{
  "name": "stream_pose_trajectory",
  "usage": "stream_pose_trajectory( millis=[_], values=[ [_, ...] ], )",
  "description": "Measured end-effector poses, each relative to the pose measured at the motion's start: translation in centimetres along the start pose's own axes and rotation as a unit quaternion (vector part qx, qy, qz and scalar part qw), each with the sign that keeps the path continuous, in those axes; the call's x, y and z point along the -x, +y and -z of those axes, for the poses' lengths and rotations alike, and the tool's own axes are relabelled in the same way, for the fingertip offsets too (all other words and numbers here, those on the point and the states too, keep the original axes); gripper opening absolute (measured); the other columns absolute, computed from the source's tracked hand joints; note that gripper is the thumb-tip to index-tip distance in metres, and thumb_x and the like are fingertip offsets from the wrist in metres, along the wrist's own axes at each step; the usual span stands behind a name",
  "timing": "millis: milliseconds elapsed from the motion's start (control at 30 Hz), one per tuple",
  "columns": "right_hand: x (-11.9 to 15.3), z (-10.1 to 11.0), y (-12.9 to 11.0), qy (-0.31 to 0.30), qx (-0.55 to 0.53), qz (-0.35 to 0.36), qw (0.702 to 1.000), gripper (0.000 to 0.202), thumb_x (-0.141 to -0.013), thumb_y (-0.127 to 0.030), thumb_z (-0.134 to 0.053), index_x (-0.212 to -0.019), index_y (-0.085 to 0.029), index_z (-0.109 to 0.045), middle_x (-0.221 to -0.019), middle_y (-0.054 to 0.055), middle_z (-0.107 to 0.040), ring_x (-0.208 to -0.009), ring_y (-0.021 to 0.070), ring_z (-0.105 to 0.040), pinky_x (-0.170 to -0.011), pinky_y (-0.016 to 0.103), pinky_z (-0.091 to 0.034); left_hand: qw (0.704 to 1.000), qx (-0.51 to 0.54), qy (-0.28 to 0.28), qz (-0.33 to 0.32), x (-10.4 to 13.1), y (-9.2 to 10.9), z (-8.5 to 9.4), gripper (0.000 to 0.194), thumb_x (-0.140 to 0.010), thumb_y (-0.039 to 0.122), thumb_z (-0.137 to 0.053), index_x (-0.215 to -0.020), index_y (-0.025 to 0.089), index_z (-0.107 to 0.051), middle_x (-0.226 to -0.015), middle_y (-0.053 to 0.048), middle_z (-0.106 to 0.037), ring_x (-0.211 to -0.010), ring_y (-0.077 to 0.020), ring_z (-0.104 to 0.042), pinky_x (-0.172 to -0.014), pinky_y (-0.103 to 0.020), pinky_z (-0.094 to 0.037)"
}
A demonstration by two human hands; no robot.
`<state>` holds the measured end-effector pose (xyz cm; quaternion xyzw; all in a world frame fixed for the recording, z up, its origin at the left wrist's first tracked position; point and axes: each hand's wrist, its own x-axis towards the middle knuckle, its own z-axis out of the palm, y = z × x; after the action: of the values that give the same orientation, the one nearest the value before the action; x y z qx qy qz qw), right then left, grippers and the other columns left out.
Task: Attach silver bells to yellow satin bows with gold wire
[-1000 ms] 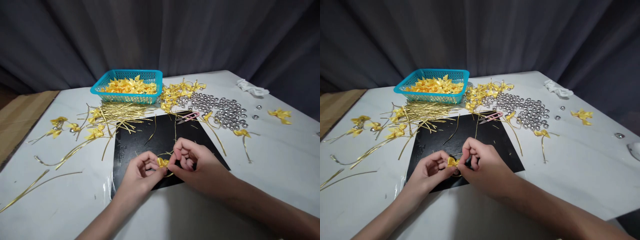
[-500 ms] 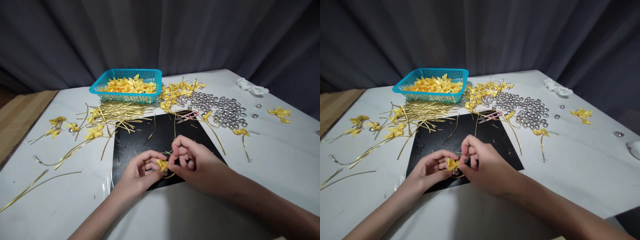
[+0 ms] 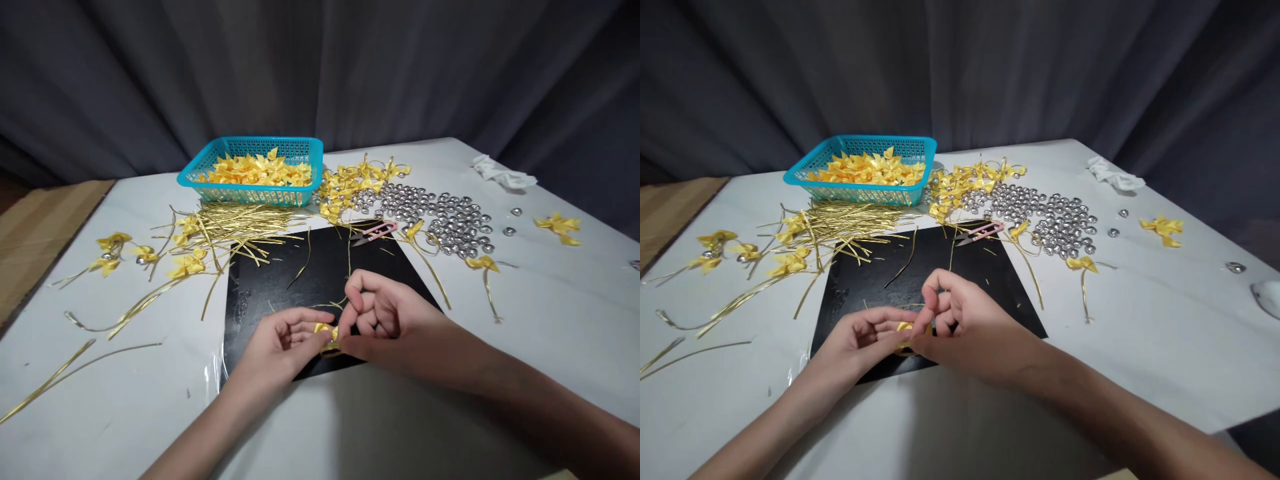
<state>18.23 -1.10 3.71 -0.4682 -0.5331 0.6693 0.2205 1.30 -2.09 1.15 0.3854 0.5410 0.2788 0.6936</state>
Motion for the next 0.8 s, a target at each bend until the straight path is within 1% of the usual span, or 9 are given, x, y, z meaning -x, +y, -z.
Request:
stream_pose_trajectory(
  millis=[67, 133, 267, 333, 500, 567, 633, 733, 800],
  values=[
    [-0.1, 0.0, 0.4, 0.037, 0.037, 0.015, 0.999, 0.03, -0.068, -0.016, -0.059, -0.078, -0.019, -0.031, -0.073, -0.003, -0.058, -0.046, 0.0004, -0.028, -0.04, 0.011, -0.022, 1.0, 0.011, 0.0, 0.004, 0.0, 0.0, -0.1, 0.025, -0.059, 0.026, -0.076, -0.076, 0.012, -0.066, -0.064, -0.001, -0.066, -0.062, -0.0108, -0.056, -0.063, -0.02, -0.041],
    [-0.2, -0.1, 0.9, 0.073, 0.089, 0.034, 0.993, 0.027, -0.069, -0.015, -0.057, -0.076, -0.018, -0.032, -0.073, -0.003, -0.058, -0.046, 0.0009, -0.028, -0.041, 0.011, -0.023, 1.0, 0.004, 0.009, 0.002, 0.1, 0.1, -0.1, 0.022, -0.061, 0.027, -0.075, -0.072, 0.012, -0.064, -0.062, 0.0, -0.064, -0.058, -0.009, -0.052, -0.058, -0.019, -0.038],
    [-0.3, -0.3, 1.6, 0.104, 0.157, 0.062, 0.98, 0.02, -0.073, -0.017, -0.053, -0.075, -0.019, -0.033, -0.07, -0.004, -0.058, -0.045, 0.0018, -0.027, -0.042, 0.013, -0.024, 0.999, -0.031, 0.034, 0.004, 0.3, 0.5, 0.0, 0.021, -0.065, 0.031, -0.072, -0.073, 0.012, -0.065, -0.057, 0.002, -0.058, -0.053, -0.007, -0.044, -0.05, -0.017, -0.03],
    [-0.3, -0.3, 1.7, 0.104, 0.179, 0.074, 0.975, 0.019, -0.074, -0.017, -0.052, -0.075, -0.019, -0.033, -0.068, -0.004, -0.058, -0.044, 0.002, -0.027, -0.042, 0.014, -0.024, 0.999, -0.033, 0.032, 0.009, 0.4, 0.6, -0.1, 0.021, -0.066, 0.031, -0.071, -0.074, 0.013, -0.066, -0.056, 0.003, -0.057, -0.052, -0.0069, -0.043, -0.05, -0.017, -0.029],
    [-0.3, -0.3, 1.9, 0.096, 0.225, 0.094, 0.965, 0.015, -0.075, -0.015, -0.049, -0.076, -0.019, -0.034, -0.066, -0.004, -0.056, -0.044, 0.0025, -0.028, -0.043, 0.015, -0.025, 0.999, -0.017, 0.023, 0.038, 0.5, 0.5, -0.2, 0.024, -0.06, 0.028, -0.075, -0.075, 0.014, -0.062, -0.053, 0.003, -0.058, -0.05, -0.0074, -0.044, -0.048, -0.018, -0.028],
    [-0.2, -0.4, 1.9, 0.093, 0.245, 0.101, 0.96, 0.014, -0.076, -0.015, -0.048, -0.076, -0.019, -0.035, -0.062, -0.006, -0.053, -0.044, 0.003, -0.028, -0.043, 0.015, -0.025, 0.999, -0.016, 0.027, 0.036, 0.4, 0.5, -0.2, 0.022, -0.06, 0.027, -0.075, -0.073, 0.014, -0.062, -0.051, 0.003, -0.057, -0.047, -0.0069, -0.042, -0.047, -0.018, -0.026],
    [-0.2, -0.4, 1.8, 0.091, 0.266, 0.11, 0.953, 0.012, -0.076, -0.015, -0.048, -0.075, -0.019, -0.037, -0.055, -0.007, -0.046, -0.044, 0.0036, -0.028, -0.043, 0.016, -0.024, 0.999, -0.017, 0.032, 0.038, 0.3, 0.4, -0.1, 0.019, -0.06, 0.025, -0.074, -0.071, 0.014, -0.063, -0.048, 0.004, -0.056, -0.045, -0.006, -0.04, -0.046, -0.018, -0.025],
    [0.0, -0.6, 1.5, 0.086, 0.297, 0.127, 0.943, 0.011, -0.076, -0.013, -0.049, -0.073, -0.018, -0.039, -0.05, -0.008, -0.036, -0.043, 0.0039, -0.03, -0.043, 0.016, -0.023, 0.999, -0.006, 0.022, 0.046, 0.1, 0.2, 0.0, 0.017, -0.06, 0.02, -0.074, -0.069, 0.014, -0.062, -0.052, 0.002, -0.06, -0.049, -0.0068, -0.047, -0.05, -0.018, -0.031],
    [0.1, -0.7, 1.4, 0.082, 0.315, 0.136, 0.936, 0.011, -0.076, -0.012, -0.049, -0.072, -0.018, -0.041, -0.049, -0.008, -0.035, -0.043, 0.0039, -0.031, -0.044, 0.016, -0.023, 0.999, 0.002, 0.01, 0.043, 0.1, 0.1, 0.1, 0.017, -0.058, 0.017, -0.074, -0.068, 0.013, -0.061, -0.054, 0.001, -0.063, -0.052, -0.0075, -0.051, -0.052, -0.017, -0.035]
  ],
)
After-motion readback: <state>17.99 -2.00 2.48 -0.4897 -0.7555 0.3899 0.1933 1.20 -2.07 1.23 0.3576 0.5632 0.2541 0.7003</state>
